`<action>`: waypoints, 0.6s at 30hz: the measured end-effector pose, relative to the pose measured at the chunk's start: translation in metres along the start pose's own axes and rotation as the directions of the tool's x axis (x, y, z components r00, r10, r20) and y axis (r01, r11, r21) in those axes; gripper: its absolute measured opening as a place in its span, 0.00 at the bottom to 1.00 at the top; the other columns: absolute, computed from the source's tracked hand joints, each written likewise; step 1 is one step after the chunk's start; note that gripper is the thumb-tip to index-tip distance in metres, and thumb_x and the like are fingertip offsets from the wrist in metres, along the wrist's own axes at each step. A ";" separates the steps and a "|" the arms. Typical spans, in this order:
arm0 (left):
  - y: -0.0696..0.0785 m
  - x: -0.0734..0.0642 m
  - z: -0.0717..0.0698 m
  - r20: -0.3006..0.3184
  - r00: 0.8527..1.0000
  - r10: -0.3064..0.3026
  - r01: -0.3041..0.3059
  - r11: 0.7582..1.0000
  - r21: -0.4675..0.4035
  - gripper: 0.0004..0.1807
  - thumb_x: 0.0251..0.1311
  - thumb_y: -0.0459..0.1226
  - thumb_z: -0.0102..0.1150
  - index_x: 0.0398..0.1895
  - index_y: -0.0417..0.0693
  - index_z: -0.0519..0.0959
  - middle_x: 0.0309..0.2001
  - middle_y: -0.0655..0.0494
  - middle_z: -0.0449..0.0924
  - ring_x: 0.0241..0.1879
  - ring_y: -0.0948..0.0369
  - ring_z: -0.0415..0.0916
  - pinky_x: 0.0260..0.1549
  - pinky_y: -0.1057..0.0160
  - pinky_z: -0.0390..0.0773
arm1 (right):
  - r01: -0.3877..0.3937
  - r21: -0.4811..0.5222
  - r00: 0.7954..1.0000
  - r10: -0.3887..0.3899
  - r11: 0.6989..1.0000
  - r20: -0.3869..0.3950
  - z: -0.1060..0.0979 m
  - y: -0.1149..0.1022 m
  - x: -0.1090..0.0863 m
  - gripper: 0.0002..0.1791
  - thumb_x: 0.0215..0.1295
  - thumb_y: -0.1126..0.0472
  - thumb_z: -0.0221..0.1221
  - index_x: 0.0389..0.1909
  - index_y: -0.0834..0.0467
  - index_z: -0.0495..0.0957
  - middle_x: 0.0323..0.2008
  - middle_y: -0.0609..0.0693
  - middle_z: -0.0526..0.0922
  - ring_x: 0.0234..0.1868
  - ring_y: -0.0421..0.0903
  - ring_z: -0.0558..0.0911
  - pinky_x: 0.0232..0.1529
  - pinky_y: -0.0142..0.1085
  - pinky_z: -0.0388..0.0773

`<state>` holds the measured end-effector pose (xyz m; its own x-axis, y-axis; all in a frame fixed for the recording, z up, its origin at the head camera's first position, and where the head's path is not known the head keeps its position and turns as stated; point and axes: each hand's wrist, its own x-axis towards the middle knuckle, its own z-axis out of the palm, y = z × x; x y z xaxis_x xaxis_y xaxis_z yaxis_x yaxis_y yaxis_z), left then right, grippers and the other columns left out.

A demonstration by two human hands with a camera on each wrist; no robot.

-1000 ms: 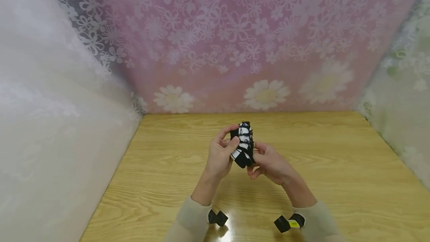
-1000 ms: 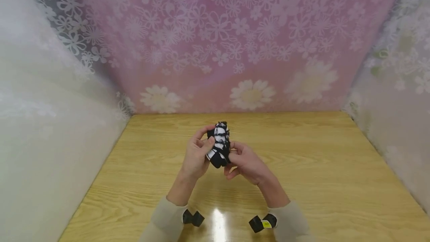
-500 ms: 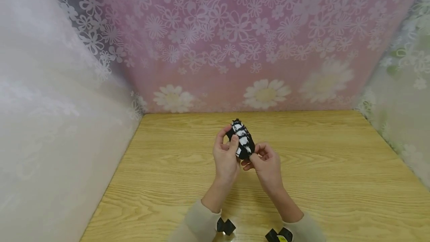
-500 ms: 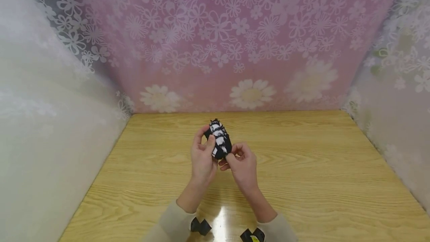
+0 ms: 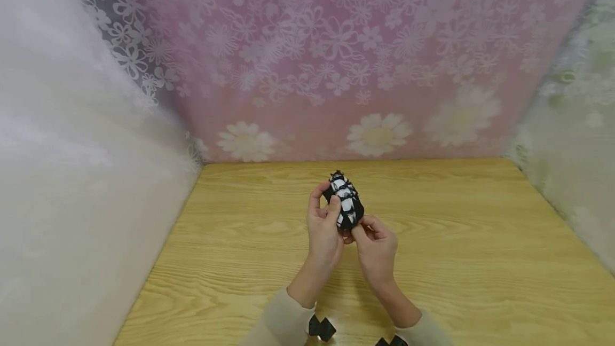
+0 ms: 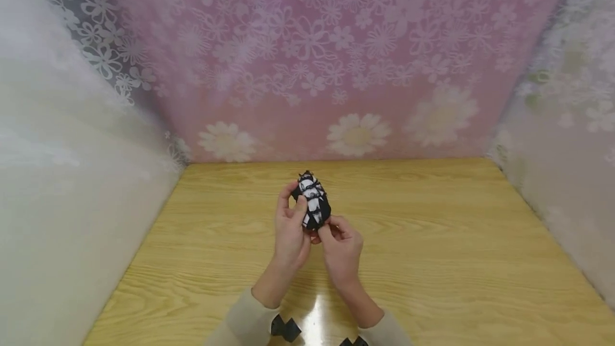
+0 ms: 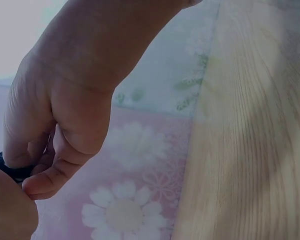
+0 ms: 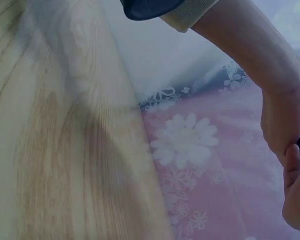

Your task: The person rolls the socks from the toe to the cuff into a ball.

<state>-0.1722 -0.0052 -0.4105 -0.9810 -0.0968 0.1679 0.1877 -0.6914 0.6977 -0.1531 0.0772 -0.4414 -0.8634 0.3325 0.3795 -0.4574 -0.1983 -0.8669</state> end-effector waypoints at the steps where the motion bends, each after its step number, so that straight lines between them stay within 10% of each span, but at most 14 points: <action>1: 0.000 -0.001 0.001 0.005 1.000 -0.002 0.002 1.000 -0.006 0.14 0.72 0.37 0.53 0.58 0.54 0.71 0.55 0.41 0.77 0.49 0.51 0.79 0.31 0.61 0.82 | 0.035 -0.005 0.999 -0.035 0.999 0.015 -0.002 0.000 0.000 0.08 0.60 0.83 0.52 0.30 0.76 0.80 0.25 0.50 0.83 0.20 0.40 0.82 0.24 0.30 0.81; 9: 0.000 -0.002 0.004 0.011 0.998 0.070 -0.069 0.997 -0.028 0.17 0.72 0.36 0.55 0.60 0.52 0.67 0.60 0.36 0.74 0.55 0.50 0.77 0.48 0.60 0.81 | 0.400 -0.026 0.894 -0.384 0.916 0.232 -0.010 -0.002 0.003 0.17 0.46 0.89 0.61 0.40 0.76 0.80 0.35 0.62 0.81 0.39 0.41 0.84 0.40 0.31 0.83; 18: -0.004 -0.004 0.006 0.115 0.989 0.096 -0.098 0.995 0.008 0.29 0.64 0.25 0.59 0.65 0.45 0.60 0.56 0.37 0.75 0.54 0.53 0.78 0.51 0.61 0.80 | 0.585 -0.286 0.804 -0.588 0.759 0.084 -0.019 -0.004 0.019 0.10 0.40 0.85 0.62 0.27 0.75 0.77 0.24 0.63 0.77 0.30 0.32 0.78 0.32 0.21 0.77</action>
<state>-0.1683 0.0027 -0.4098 -0.9463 -0.0802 0.3132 0.2832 -0.6731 0.6832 -0.1637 0.1020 -0.4374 -0.4436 0.3065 0.8422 -0.7913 0.3073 -0.5286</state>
